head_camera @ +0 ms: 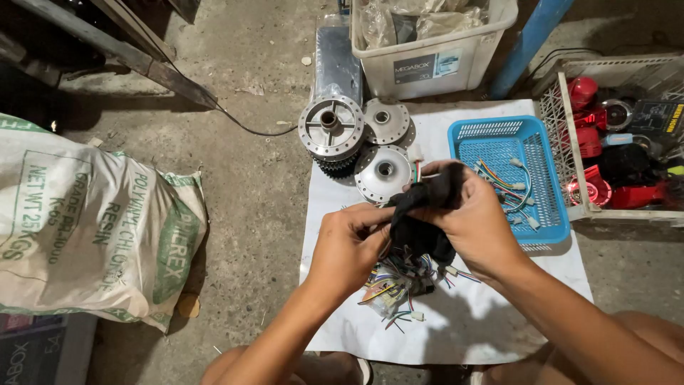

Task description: Organizing and inspecting a motorcycle wiring harness and its connectors

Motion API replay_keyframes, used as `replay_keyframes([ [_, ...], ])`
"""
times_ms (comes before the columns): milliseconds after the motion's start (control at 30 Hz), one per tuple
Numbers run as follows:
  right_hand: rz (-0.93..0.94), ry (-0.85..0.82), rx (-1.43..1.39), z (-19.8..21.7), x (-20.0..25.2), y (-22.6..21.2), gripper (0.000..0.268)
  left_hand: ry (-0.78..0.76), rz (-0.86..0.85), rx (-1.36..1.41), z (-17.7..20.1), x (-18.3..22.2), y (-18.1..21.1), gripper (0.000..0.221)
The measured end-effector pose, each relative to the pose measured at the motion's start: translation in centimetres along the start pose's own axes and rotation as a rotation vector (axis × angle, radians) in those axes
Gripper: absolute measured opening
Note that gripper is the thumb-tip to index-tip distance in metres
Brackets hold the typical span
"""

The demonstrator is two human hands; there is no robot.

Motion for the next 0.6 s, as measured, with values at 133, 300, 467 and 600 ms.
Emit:
replay_keyframes([
  [133, -0.126, 0.153, -0.085, 0.2, 0.5, -0.2, 0.023, 0.029, 0.005, 0.006, 0.0, -0.1, 0.3, 0.021],
  [300, -0.21, 0.13, 0.163, 0.7, 0.4, 2.1, 0.02, 0.056, -0.045, 0.021, 0.3, 0.0, 1.6, 0.021],
  [467, -0.171, 0.065, 0.231, 0.2, -0.1, 2.1, 0.021, 0.067, -0.042, 0.031, 0.3, 0.1, 1.1, 0.02],
  [600, -0.088, 0.125, 0.11, 0.5, 0.1, 0.8, 0.027, 0.077, -0.056, 0.044, 0.4, 0.3, 0.9, 0.021],
])
Point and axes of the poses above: each hand's wrist, its own x-axis away from the middle knuckle, its own z-axis out of the back of the hand, y = z × x, the point moved 9 cm from there along -x, towards the middle knuckle, and after that the axes turned 9 degrees about y, right-handed, at the moved point
